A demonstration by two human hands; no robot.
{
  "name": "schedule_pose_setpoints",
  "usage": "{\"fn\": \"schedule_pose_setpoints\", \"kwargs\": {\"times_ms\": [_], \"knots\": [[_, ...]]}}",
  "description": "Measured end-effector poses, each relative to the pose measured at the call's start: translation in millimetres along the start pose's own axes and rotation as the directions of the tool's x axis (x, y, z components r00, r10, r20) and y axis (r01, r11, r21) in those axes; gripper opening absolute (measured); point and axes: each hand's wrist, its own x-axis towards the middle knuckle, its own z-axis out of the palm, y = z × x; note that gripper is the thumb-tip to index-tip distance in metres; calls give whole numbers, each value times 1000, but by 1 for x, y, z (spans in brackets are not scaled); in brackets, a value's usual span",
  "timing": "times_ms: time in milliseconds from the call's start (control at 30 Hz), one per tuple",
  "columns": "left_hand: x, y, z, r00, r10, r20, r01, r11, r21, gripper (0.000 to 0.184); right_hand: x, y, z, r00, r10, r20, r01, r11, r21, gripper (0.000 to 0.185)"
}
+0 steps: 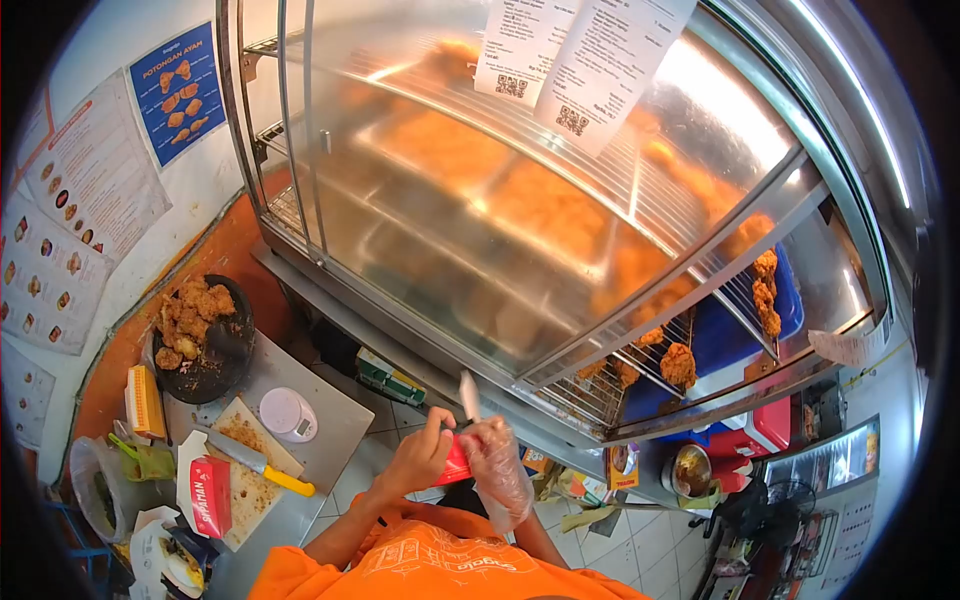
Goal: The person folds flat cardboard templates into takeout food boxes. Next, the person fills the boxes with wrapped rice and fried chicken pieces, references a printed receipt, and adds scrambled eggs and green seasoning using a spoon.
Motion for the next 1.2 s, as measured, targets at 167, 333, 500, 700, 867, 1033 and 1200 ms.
{"fn": "schedule_pose_setpoints", "kwargs": {"times_ms": [167, 333, 500, 700, 867, 1033, 1200], "knots": [[15, -7, -5, 995, 73, -65, -83, 982, -168, 21, 11, -11, -15, 953, -147, 266, 113, 984, 140, 24], [37, -35, 3, 978, -86, -189, 7, 923, -384, 34, 26, -54, -32, 821, -3, 571, 146, 968, -204, 71], [38, -45, -67, 965, -63, 254, 198, 812, -548, 49, 37, -45, -59, 860, -171, 480, 240, 967, -85, 68], [21, -27, -74, 871, 467, 149, -10, 320, -947, 58, 36, 25, -93, 887, 322, 331, -430, 837, 339, 68], [23, -8, -45, 998, -2, 55, 52, 395, -917, 35, 19, 37, -34, 966, 218, 138, -227, 972, 56, 48], [23, 9, -29, 982, -178, -55, 7, 328, -945, 31, 27, -47, -28, 949, -233, 213, 225, 973, 61, 40], [17, 22, -30, 959, -283, -24, 11, 121, -993, 33, 16, -68, 3, 927, -347, 141, 347, 938, 29, 41]]}}
